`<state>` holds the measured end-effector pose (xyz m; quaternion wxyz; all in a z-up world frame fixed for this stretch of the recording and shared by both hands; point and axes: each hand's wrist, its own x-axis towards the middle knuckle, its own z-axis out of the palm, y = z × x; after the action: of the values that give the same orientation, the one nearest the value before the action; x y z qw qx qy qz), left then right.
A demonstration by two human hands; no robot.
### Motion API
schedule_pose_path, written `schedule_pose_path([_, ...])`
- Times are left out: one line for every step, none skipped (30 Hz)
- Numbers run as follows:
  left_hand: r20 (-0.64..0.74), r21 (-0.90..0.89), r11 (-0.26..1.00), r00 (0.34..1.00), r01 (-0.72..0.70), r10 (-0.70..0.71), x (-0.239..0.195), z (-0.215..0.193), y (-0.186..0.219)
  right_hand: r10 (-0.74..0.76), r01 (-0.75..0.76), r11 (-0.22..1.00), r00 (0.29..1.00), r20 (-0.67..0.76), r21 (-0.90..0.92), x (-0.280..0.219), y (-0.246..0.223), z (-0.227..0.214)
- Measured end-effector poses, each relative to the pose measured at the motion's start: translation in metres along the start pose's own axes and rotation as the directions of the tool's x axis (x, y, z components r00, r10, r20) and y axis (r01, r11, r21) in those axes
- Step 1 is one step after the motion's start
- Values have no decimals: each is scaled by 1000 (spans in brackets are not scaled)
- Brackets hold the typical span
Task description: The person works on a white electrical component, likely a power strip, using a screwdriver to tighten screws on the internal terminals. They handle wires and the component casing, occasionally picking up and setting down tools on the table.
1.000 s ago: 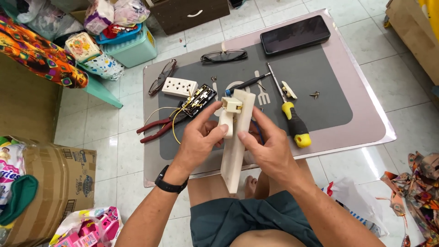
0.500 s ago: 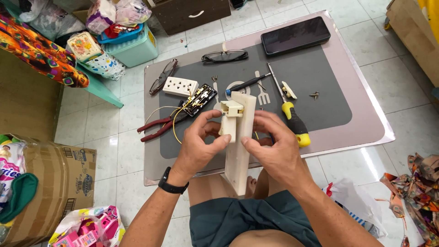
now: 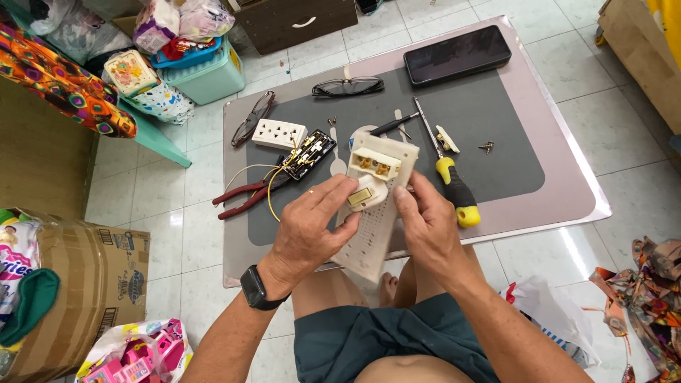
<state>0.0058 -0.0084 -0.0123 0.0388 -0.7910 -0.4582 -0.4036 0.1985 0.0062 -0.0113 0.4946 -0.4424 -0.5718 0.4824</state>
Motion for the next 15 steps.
schedule_pose_path([13, 13, 1000, 1000, -24, 24, -2, 2, -2, 5, -5, 1000, 1000, 19, 1, 0, -1, -1])
schedule_pose_path([28, 25, 998, 998, -49, 48, -4, 3, -4, 11, -11, 1000, 999, 39, 2, 1, -2, -1])
schedule_pose_path([31, 26, 998, 998, -49, 49, -3, 1, -6, 12, -12, 1000, 999, 38, 5, 3, 2, -1])
schedule_pose_path([53, 7, 998, 996, -67, 67, -2, -1, -7, 42, -43, 999, 998, 55, 21, 4, 7, -1])
schedule_pose_path([76, -12, 996, 993, -85, 86, -1, -2, -8, 72, -75, 997, 995, 73, 37, 4, 11, -1])
schedule_pose_path([76, -12, 997, 994, -82, 83, 4, -6, -8, 74, -77, 996, 994, 75, 36, 5, 11, -1])
schedule_pose_path([109, -112, 992, 992, -53, 65, 9, -9, -9, 122, -132, 987, 987, 101, 96, 6, 10, -1])
schedule_pose_path([144, -205, 979, 988, -18, 49, 14, -15, -9, 167, -188, 970, 977, 133, 157, 6, 9, 1])
schedule_pose_path([145, -200, 980, 988, -15, 45, 11, -14, -9, 168, -189, 969, 976, 138, 159, 7, 13, 0])
schedule_pose_path([138, -200, 980, 990, -11, 39, 10, -12, -10, 180, -212, 957, 970, 164, 200, 9, 17, -1])
schedule_pose_path([131, -200, 980, 991, -6, 33, 8, -9, -10, 191, -235, 942, 963, 192, 240, 11, 21, -3])
schedule_pose_path([133, -202, 979, 990, -6, 34, 5, -6, -9, 193, -236, 941, 963, 190, 241, 11, 23, -3])
schedule_pose_path([116, -202, 979, 993, 22, 1, 2, -2, -8, 189, -244, 931, 959, 213, 272, 11, 26, -3])
schedule_pose_path([97, -200, 978, 995, 50, -31, -1, 1, -8, 183, -251, 920, 954, 236, 302, 12, 28, -3])
schedule_pose_path([97, -200, 978, 995, 50, -31, 0, 2, -5, 183, -250, 920, 955, 235, 302, 13, 31, -1])
